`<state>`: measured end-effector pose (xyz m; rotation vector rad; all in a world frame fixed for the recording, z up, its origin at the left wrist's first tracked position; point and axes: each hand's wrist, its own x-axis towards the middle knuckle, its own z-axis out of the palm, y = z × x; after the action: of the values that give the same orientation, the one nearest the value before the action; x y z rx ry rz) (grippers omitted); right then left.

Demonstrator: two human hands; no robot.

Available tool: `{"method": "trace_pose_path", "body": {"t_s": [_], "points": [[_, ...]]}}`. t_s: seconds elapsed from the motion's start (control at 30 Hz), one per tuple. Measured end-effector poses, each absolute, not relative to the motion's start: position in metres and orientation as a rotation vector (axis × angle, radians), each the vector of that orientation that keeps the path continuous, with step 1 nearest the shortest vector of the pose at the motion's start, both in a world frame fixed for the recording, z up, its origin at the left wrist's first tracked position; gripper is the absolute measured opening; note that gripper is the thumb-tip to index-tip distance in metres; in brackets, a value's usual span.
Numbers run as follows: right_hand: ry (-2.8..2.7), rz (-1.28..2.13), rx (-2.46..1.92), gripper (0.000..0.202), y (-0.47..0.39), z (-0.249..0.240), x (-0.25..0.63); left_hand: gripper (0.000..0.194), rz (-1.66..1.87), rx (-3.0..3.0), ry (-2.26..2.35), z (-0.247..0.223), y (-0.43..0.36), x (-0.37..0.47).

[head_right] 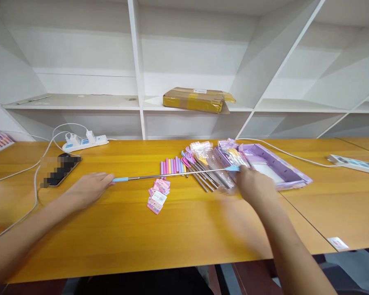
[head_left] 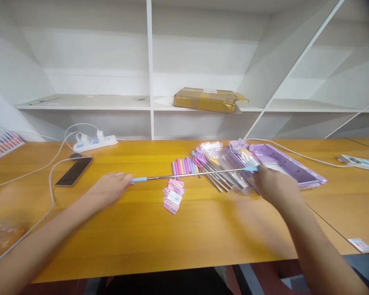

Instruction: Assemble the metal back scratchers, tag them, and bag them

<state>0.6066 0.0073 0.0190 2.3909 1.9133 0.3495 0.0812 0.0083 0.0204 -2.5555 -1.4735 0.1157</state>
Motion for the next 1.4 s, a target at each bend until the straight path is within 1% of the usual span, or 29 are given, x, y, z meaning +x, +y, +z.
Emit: {"method": "trace_pose_path", "body": {"t_s": [0.03, 0.1, 0.2, 0.27, 0.43, 0.53, 0.6, 0.67, 0.77, 0.83, 0.97, 1.1, 1.2, 1.3, 1.4], "points": [[1.937, 0.394, 2.357, 0.027, 0.011, 0.02, 0.583, 0.028, 0.083, -2.538, -1.466, 0.02, 0.011, 0.098], [2.033, 0.587, 2.323, 0.023, 0.013, 0.02, 0.534, 0.03, -0.047, -2.521, -1.416, 0.017, 0.016, 0.132], [2.271, 0.752, 2.144, 0.021, 0.007, 0.016, 0.474, 0.033, -0.174, -2.523, -1.293, 0.012, 0.022, 0.169], [2.391, 0.815, 2.046, 0.021, 0.002, 0.013, 0.457, 0.035, -0.218, -2.526, -1.231, 0.009, 0.024, 0.178], [2.677, 0.82, 1.874, 0.022, -0.001, 0.01, 0.467, 0.035, -0.191, -2.544, -1.123, 0.004, 0.023, 0.166], [2.767, 0.84, 1.751, 0.024, 0.0, 0.007, 0.471, 0.025, -0.126, -2.601, -0.988, 0.002, 0.015, 0.161], [2.836, 0.918, 1.606, 0.019, 0.0, 0.005, 0.468, 0.018, -0.088, -2.604, -0.923, 0.001, 0.009, 0.16], [2.915, 1.034, 1.395, 0.014, 0.0, 0.004, 0.464, 0.017, -0.079, -2.568, -0.907, 0.001, 0.004, 0.158], [2.993, 1.149, 1.116, 0.019, -0.002, 0.003, 0.46, 0.014, -0.095, -2.512, -0.899, 0.0, 0.001, 0.155], [3.026, 1.174, 1.052, 0.021, -0.004, 0.003, 0.458, 0.015, -0.087, -2.494, -0.885, -0.001, 0.001, 0.152], [3.083, 1.19, 1.019, 0.023, -0.001, 0.002, 0.463, 0.015, -0.072, -2.47, -0.876, 0.0, 0.004, 0.148], [3.093, 1.21, 1.027, 0.026, 0.01, 0.003, 0.489, 0.021, -0.051, -2.392, -0.948, 0.007, 0.013, 0.13], [3.079, 1.185, 1.173, 0.026, 0.018, 0.003, 0.528, 0.026, -0.106, -2.366, -1.005, 0.012, 0.021, 0.106], [3.073, 1.044, 1.328, 0.029, 0.02, 0.001, 0.575, 0.029, -0.168, -2.402, -1.008, 0.013, 0.025, 0.079], [2.994, 0.904, 1.544, 0.031, 0.013, -0.001, 0.629, 0.029, -0.149, -2.41, -1.005, 0.011, 0.024, 0.049]]}}
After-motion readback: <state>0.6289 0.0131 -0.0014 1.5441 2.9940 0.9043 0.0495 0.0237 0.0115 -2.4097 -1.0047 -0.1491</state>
